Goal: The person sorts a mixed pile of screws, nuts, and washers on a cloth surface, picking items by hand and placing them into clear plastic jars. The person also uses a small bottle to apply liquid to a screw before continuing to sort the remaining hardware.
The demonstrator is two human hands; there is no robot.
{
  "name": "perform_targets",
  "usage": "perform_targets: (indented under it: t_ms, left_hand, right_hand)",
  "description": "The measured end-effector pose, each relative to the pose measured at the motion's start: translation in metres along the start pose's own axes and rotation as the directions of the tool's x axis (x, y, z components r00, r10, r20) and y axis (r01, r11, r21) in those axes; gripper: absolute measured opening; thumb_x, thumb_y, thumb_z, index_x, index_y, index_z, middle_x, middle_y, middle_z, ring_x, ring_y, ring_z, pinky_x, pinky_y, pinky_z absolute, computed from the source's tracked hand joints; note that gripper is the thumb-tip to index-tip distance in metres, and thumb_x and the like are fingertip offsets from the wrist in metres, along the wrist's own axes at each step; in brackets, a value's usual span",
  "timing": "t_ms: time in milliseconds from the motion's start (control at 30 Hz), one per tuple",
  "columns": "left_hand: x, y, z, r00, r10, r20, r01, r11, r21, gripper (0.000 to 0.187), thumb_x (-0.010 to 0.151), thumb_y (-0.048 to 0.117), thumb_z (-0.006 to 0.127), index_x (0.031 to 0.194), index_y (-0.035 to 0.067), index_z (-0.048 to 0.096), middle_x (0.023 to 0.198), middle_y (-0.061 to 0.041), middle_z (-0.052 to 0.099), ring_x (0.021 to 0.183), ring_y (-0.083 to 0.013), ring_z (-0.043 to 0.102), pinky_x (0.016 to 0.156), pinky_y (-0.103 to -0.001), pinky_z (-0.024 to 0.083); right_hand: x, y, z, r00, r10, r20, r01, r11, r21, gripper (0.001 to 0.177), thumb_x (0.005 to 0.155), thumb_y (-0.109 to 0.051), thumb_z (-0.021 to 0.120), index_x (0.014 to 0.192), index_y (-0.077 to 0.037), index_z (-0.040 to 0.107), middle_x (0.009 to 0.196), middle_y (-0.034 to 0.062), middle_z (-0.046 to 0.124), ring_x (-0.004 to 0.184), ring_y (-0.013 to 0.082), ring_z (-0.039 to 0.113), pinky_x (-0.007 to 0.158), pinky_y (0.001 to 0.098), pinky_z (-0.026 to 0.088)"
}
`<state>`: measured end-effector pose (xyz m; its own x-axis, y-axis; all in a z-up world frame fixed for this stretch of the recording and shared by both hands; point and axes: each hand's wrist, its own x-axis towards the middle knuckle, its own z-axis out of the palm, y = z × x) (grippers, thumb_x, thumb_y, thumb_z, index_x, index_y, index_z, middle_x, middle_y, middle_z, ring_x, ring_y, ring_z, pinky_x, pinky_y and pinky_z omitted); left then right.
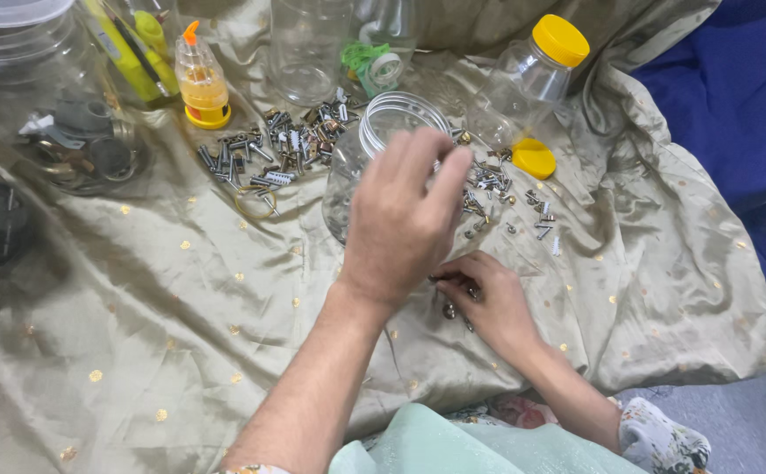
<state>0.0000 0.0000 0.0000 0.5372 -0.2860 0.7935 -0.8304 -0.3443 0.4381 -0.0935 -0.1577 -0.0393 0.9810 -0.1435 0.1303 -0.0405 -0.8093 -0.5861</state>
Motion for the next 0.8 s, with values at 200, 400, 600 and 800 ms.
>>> perform_targets:
  t_ms: [200,400,600,800]
  left_hand:
    - [0.008,0.003,0.001,0.955,0.016,-0.297,0.068,0.96,0.27,0.047,0.097,-0.001,0.068,0.142,0.008,0.059,0.136,-0.006,0.049,0.118,-0.0209,0.049,0.098,-0.039,0.037]
    - [-0.038,0.028,0.02,0.983,0.159,-0.086,-0.143,0.975,0.172,0.056,0.092,0.001,0.067,0.144,0.015,0.051,0.141,-0.009,0.037,0.129,-0.0252,0.04,0.111,-0.046,0.037]
    - [-0.084,0.034,0.026,0.956,-0.035,0.292,0.042,0.999,-0.015,0.044,0.077,0.001,0.064,0.121,0.003,0.059,0.126,-0.016,0.052,0.117,-0.0322,0.052,0.097,-0.044,0.043]
    - [-0.098,0.029,0.03,0.92,-0.088,0.382,0.12,0.991,-0.061,0.025,0.081,0.005,0.062,0.106,0.006,0.065,0.108,-0.009,0.06,0.107,-0.0291,0.055,0.091,-0.043,0.044]
  right_hand:
    - [-0.005,0.013,0.005,0.998,-0.047,-0.033,0.048,0.998,0.043,0.02,0.082,-0.005,0.075,0.102,-0.005,0.077,0.094,0.0082,0.073,0.082,0.0181,0.076,0.074,0.0312,0.059]
    - [-0.001,0.031,0.005,0.99,-0.121,-0.076,0.129,0.985,0.112,0.052,0.077,0.005,0.07,0.128,0.001,0.062,0.103,0.016,0.074,0.096,0.0241,0.075,0.079,0.0348,0.057]
    - [0.026,0.014,-0.02,0.998,0.068,0.004,-0.067,0.975,0.21,0.039,0.088,0.001,0.066,0.127,-0.005,0.063,0.095,0.0097,0.075,0.085,0.0127,0.074,0.071,0.0272,0.06]
    - [0.056,-0.044,-0.065,0.947,-0.215,-0.238,0.281,0.914,0.293,0.032,0.099,-0.003,0.071,0.129,0.001,0.06,0.108,0.0066,0.069,0.096,0.0096,0.066,0.078,0.0226,0.055]
